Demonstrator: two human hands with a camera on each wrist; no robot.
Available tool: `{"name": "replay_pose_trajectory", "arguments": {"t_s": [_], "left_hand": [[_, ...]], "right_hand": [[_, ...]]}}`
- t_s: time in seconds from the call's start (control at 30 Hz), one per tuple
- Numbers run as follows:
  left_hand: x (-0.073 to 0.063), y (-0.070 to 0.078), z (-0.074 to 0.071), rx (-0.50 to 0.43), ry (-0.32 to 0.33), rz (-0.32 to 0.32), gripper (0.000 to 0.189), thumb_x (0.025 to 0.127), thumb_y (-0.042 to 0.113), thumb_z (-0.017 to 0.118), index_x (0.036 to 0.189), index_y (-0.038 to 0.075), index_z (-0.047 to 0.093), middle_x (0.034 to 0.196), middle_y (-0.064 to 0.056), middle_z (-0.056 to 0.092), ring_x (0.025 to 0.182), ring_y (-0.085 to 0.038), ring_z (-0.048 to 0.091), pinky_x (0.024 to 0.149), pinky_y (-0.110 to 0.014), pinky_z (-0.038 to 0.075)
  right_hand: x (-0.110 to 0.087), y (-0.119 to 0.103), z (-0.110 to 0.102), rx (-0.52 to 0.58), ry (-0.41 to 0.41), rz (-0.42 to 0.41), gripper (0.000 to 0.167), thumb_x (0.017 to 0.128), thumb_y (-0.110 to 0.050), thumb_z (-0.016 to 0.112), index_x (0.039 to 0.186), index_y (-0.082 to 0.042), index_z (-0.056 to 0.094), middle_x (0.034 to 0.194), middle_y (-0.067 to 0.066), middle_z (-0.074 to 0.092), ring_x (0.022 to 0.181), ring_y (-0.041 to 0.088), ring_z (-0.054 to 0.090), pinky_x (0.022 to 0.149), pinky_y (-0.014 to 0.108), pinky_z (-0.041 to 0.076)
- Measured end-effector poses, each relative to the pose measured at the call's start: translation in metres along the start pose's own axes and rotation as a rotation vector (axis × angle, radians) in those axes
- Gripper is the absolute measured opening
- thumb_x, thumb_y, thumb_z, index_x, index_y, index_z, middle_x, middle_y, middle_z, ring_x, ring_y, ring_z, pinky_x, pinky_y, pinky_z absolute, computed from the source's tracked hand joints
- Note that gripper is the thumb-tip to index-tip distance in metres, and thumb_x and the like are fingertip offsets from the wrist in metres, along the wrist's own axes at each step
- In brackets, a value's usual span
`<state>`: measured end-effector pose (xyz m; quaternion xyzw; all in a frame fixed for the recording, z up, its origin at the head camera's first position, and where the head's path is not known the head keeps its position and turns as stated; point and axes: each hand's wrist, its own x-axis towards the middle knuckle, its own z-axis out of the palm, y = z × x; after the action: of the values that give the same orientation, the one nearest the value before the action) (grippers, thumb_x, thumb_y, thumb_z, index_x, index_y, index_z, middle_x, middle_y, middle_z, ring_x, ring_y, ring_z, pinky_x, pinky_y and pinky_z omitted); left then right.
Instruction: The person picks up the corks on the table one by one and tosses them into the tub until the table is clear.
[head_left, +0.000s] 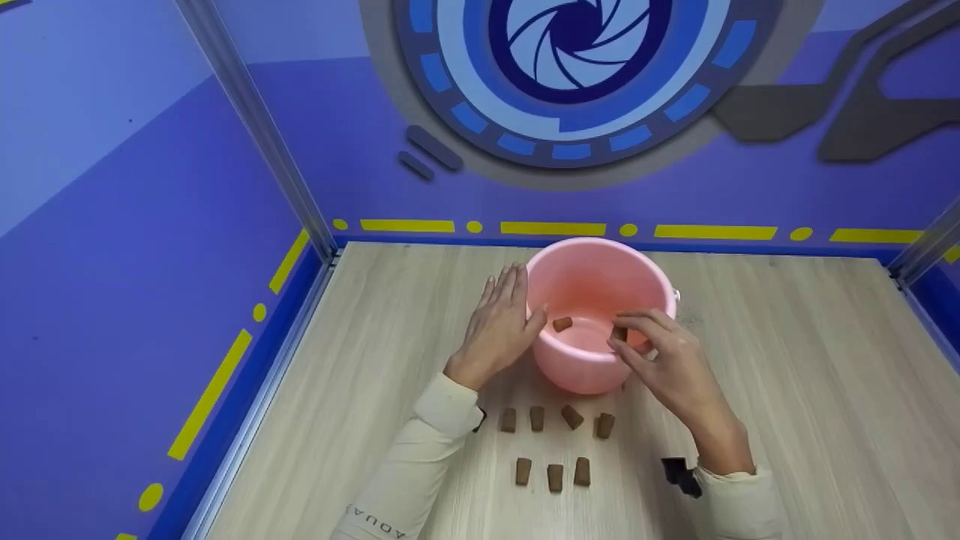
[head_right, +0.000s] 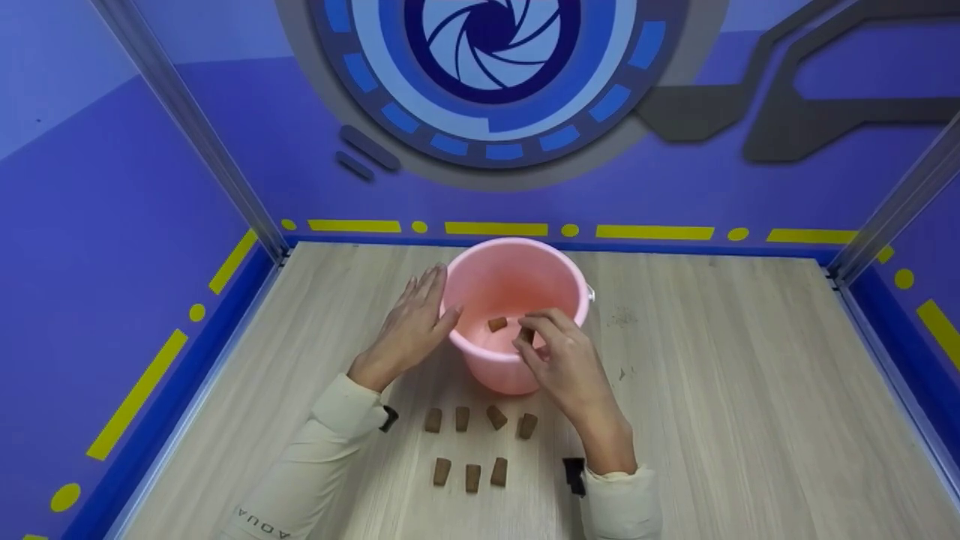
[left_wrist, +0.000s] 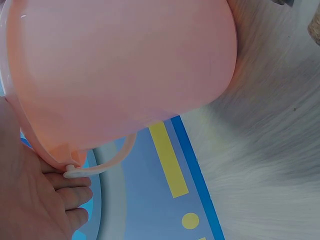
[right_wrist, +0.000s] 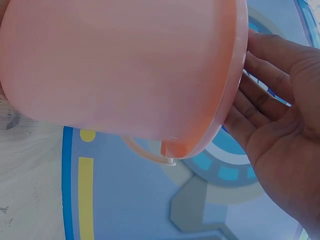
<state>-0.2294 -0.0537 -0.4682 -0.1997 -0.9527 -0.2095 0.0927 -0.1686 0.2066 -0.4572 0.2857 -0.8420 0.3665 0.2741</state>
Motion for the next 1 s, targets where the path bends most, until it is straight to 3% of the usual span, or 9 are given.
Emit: {"name": "replay_pose_trajectory", "arguments": {"t_s": [0.37, 0.63, 1.0], "left_hand": [[-0.0002, 0.0009, -0.0004, 0.001, -0.026, -0.026, 0.074, 0.112, 0.041, 0.044, 0.164, -0.008, 0.024, 0.171, -0.023, 0.026, 0.159, -0.035, 0.022, 0.130, -0.046, 0.011], [-0.0009, 0.0014, -0.0008, 0.001, -0.021, -0.027, 0.074, 0.112, 0.041, 0.044, 0.164, -0.008, 0.025, 0.171, -0.023, 0.027, 0.159, -0.034, 0.022, 0.130, -0.047, 0.012], [-0.0015, 0.0024, -0.0017, -0.019, -0.021, -0.034, 0.074, 0.111, 0.040, 0.043, 0.164, -0.007, 0.024, 0.171, -0.022, 0.026, 0.160, -0.034, 0.021, 0.130, -0.045, 0.010]], "right_hand": [[-0.0008, 0.0005, -0.0002, -0.003, -0.021, 0.031, 0.039, 0.077, 0.007, 0.091, 0.113, 0.002, 0.077, 0.111, 0.010, 0.074, 0.073, 0.016, 0.069, 0.069, 0.010, 0.051], [-0.0009, -0.0006, -0.0008, 0.003, -0.028, 0.048, 0.038, 0.078, 0.007, 0.090, 0.114, 0.004, 0.076, 0.113, 0.011, 0.073, 0.076, 0.019, 0.069, 0.071, 0.008, 0.050], [0.0025, 0.0039, -0.0058, -0.018, 0.044, 0.010, 0.042, 0.078, 0.012, 0.089, 0.117, 0.003, 0.076, 0.120, 0.013, 0.073, 0.075, 0.015, 0.062, 0.074, 0.012, 0.047]]}}
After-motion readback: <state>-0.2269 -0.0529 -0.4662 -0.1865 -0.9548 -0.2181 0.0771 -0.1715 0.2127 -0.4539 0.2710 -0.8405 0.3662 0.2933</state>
